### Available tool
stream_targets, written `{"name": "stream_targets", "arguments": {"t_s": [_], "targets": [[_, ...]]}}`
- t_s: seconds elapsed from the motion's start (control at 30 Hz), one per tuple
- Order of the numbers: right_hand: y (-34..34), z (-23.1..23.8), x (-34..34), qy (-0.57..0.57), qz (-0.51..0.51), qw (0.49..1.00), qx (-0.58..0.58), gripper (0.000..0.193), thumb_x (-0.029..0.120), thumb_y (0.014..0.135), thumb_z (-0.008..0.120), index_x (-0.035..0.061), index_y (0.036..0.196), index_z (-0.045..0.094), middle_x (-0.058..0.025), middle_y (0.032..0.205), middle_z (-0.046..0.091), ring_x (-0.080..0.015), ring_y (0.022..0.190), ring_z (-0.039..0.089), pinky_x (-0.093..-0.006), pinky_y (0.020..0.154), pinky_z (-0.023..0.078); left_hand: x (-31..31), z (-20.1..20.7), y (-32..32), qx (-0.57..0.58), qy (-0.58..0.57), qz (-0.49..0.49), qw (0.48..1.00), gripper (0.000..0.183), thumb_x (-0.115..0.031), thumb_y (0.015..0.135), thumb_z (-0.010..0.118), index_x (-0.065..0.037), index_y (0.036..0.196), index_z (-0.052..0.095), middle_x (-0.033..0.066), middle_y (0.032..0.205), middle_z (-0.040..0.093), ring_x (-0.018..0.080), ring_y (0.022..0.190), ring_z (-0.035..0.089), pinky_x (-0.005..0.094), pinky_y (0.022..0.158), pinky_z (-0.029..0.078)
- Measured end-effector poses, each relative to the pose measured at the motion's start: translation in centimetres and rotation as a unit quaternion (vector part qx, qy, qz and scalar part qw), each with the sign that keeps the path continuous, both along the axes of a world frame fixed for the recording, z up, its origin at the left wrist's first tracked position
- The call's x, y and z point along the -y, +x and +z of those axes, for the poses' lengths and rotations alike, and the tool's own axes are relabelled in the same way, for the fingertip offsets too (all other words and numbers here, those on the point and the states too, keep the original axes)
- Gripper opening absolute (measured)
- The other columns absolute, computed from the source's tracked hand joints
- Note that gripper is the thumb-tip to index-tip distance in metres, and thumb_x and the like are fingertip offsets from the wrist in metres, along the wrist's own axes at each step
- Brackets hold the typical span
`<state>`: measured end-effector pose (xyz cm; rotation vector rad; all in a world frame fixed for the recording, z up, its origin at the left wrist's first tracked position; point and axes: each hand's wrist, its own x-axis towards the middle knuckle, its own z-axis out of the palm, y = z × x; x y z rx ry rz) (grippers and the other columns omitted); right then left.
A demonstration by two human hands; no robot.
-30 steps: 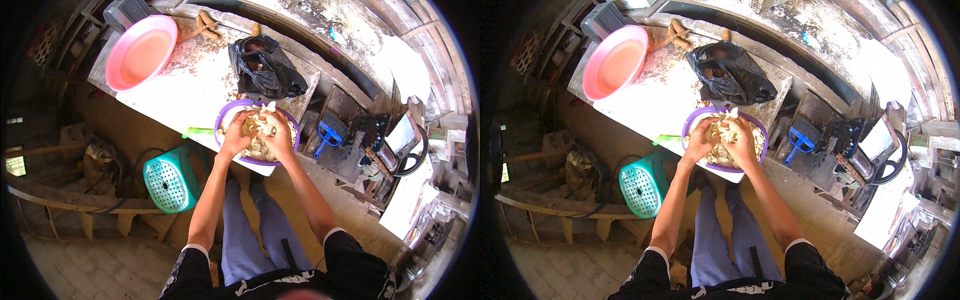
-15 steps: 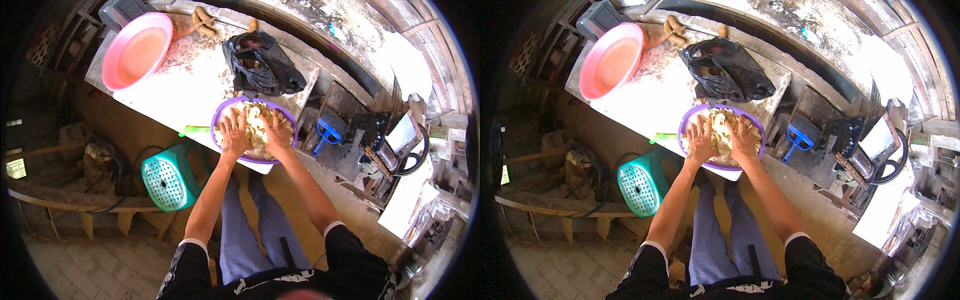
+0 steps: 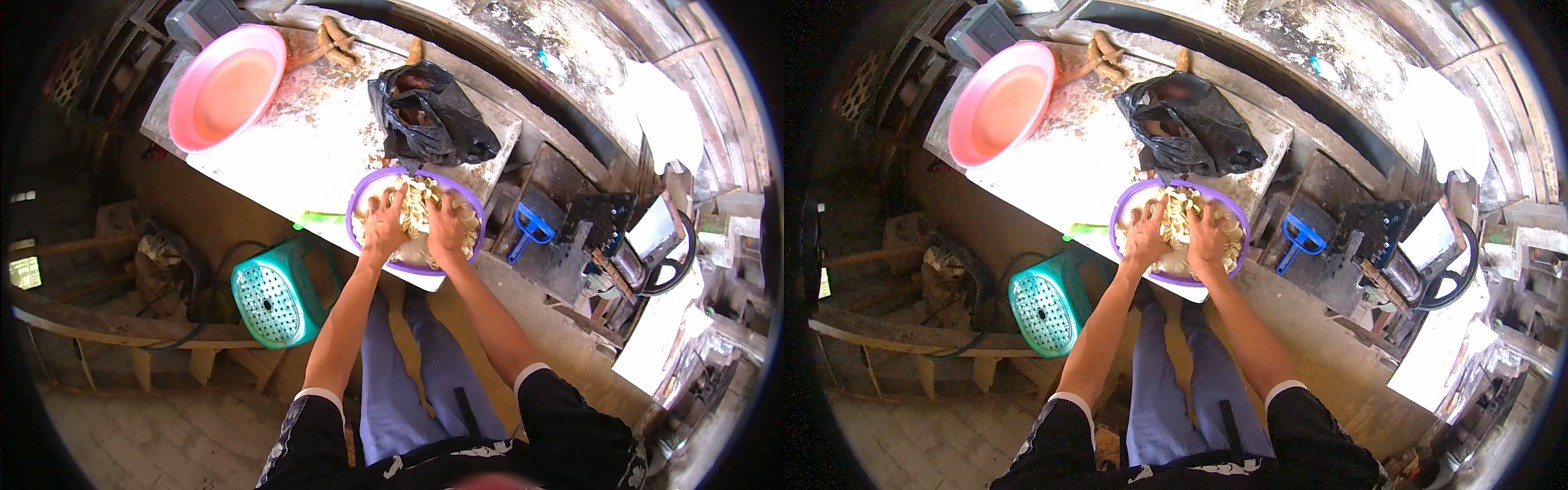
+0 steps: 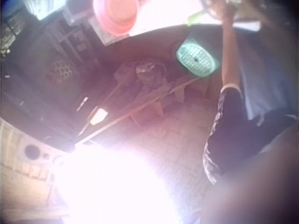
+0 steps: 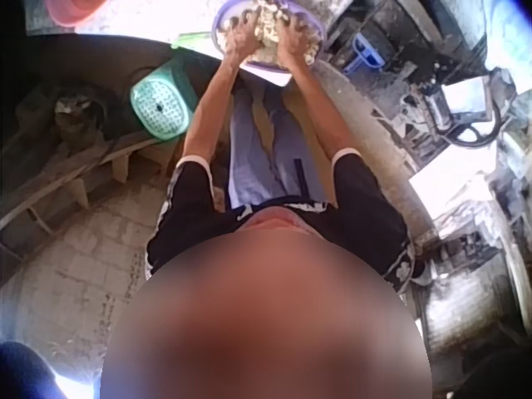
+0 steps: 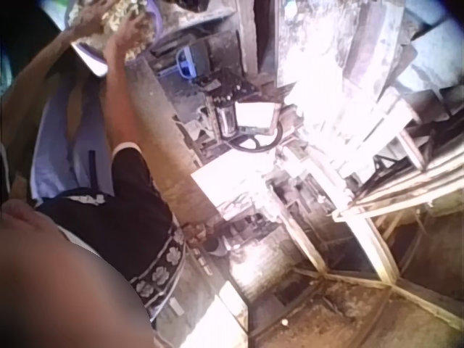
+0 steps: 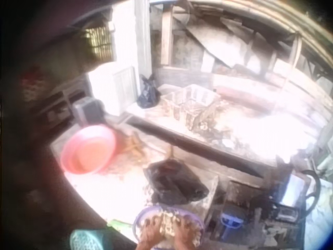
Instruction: The person mixes and kneads pieces of dough in a purple bowl by hand, then washes their hands in a pink basin of water and cleans a small green tool.
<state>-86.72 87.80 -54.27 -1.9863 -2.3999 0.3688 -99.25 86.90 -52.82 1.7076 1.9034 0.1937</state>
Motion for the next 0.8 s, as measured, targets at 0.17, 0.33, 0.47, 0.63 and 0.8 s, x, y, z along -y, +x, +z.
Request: {"name": "stream_targets", "arguments": {"t_s": [0.17,0.33,0.47,0.63,0.8], "targets": [[0.2,0.7,-0.5,-0.09,-0.039,0.994,-0.049,0.051,0.002,0.061,0.061,0.0144,0.109,0.05,-0.0147,0.118,0.04,-0.0363,0.093,0.051,-0.0406,0.074,0.047,-0.6,-1.7,-0.7,0.041,0.023,0.008,0.999,0.084,-0.002,0.053,0.066,-0.02,0.128,0.03,0.02,0.111,0.047,0.0413,0.097,0.046,0.0412,0.085,0.04],[2.0,-0.7,-0.2,-0.069,-0.045,0.96,-0.267,0.05,0.008,0.058,0.068,0.0079,0.106,0.052,-0.0205,0.117,0.042,-0.0373,0.097,0.049,-0.0399,0.083,0.042,0.5,-1.8,0.1,0.079,0.088,0.048,0.992,0.063,-0.001,0.056,0.062,-0.012,0.116,0.047,0.0206,0.11,0.051,0.0337,0.103,0.047,0.0378,0.088,0.039],[2.5,0.9,0.6,0.012,-0.013,0.963,-0.269,0.05,0.007,0.057,0.068,0.002,0.104,0.052,-0.0248,0.111,0.042,-0.0393,0.101,0.045,-0.0415,0.088,0.038,1.4,-1.8,0.3,0.185,0.094,0.075,0.975,0.053,0.0,0.06,0.061,-0.008,0.111,0.051,0.0186,0.109,0.051,0.0356,0.106,0.044,0.0374,0.088,0.039],[2.8,3.8,0.4,-0.024,0.028,0.953,-0.3,0.051,0.002,0.057,0.066,0.0027,0.105,0.051,-0.0202,0.115,0.04,-0.0357,0.109,0.04,-0.0381,0.091,0.035,1.8,-1.2,-0.1,0.156,0.131,0.054,0.977,0.049,-0.003,0.06,0.063,-0.003,0.107,0.051,0.0173,0.101,0.055,0.036,0.102,0.046,0.0382,0.091,0.036],[3.0,5.2,-0.5,-0.086,0.097,0.951,-0.28,0.059,0.0,0.056,0.065,0.0135,0.111,0.05,-0.015,0.121,0.036,-0.0322,0.111,0.038,-0.0372,0.09,0.038,1.4,1.7,-1.0,0.122,0.072,-0.029,0.989,0.058,-0.007,0.061,0.064,-0.004,0.115,0.045,0.0173,0.123,0.039,0.0357,0.111,0.039,0.0389,0.092,0.034]]}}
